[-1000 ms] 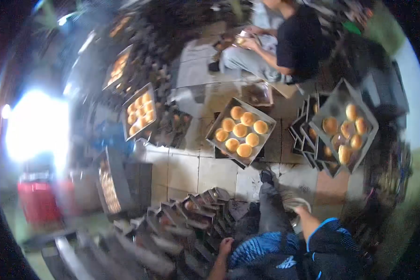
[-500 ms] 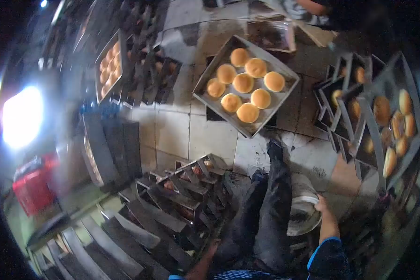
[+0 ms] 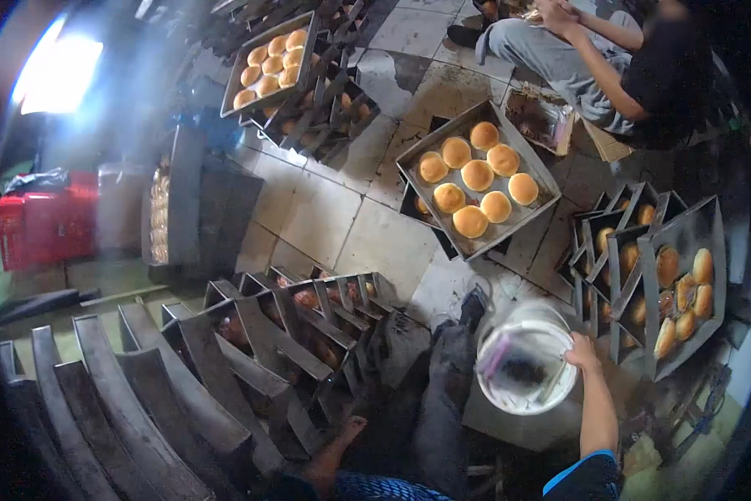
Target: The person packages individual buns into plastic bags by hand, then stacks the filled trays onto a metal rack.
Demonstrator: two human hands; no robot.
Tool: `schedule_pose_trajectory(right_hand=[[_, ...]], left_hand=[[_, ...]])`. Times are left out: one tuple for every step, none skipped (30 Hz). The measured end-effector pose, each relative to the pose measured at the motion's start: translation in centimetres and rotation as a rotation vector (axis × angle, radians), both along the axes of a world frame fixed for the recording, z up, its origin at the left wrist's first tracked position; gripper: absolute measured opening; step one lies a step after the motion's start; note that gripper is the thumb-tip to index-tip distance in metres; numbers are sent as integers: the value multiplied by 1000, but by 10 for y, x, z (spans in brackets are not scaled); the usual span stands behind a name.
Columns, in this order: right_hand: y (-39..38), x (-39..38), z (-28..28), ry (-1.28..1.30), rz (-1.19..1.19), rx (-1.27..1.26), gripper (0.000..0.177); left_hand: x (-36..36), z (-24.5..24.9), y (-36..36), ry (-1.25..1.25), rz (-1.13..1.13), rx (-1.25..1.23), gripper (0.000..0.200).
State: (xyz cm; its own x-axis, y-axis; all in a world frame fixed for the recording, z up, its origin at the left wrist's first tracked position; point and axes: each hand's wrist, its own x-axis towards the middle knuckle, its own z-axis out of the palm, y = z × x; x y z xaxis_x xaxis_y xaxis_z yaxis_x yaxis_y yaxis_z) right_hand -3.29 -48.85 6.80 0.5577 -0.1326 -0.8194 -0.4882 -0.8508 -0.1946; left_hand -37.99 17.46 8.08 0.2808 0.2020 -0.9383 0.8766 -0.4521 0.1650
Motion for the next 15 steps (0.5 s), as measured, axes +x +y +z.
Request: schedule_pose_trajectory(right_hand=[[10, 24, 26, -32, 3, 59, 58], [18, 39, 46, -62, 2, 122, 55], [15, 40, 40, -156, -18, 144, 53], [19, 47, 53, -156, -44, 169, 53], [29, 59, 72, -162, -70, 195, 53], [35, 72, 87, -173, -94, 221, 53], [34, 76, 90, -194, -86, 238, 52], [34, 84, 99, -188, -118, 310, 52], [37, 92, 112, -179, -148, 381, 51], [44, 104, 130, -169, -173, 451, 50], [51, 115, 150, -143, -226, 472, 46], [59, 129, 167, -148, -266, 504, 43], [68, 142, 184, -147, -305, 533, 40], [78, 153, 203, -144, -344, 559, 37], [101, 171, 236, -130, -415, 583, 26]], left_hand=[[-3, -13, 3, -10, -37, -1, 18], [-5, -22, 2, -13, -51, -1, 18], [-3, -29, 0, -11, -48, -5, 18], [21, -21, -14, 11, 75, 6, 18], [45, -13, -29, 27, 201, 21, 18], [90, 13, -52, 38, 326, 40, 18], [110, 15, -66, -1, 350, 18, 18], [129, 17, -80, -39, 373, -5, 18], [139, 17, -87, -73, 399, -26, 17], [146, 18, -91, -119, 426, -61, 17], [153, 17, -97, -168, 463, -100, 16], [157, 13, -106, -217, 507, -140, 15], [160, 15, -114, -377, 419, -63, 12], [159, 20, -117, -394, 386, -38, 10], [159, 22, -117, -404, 300, 16, 11]])
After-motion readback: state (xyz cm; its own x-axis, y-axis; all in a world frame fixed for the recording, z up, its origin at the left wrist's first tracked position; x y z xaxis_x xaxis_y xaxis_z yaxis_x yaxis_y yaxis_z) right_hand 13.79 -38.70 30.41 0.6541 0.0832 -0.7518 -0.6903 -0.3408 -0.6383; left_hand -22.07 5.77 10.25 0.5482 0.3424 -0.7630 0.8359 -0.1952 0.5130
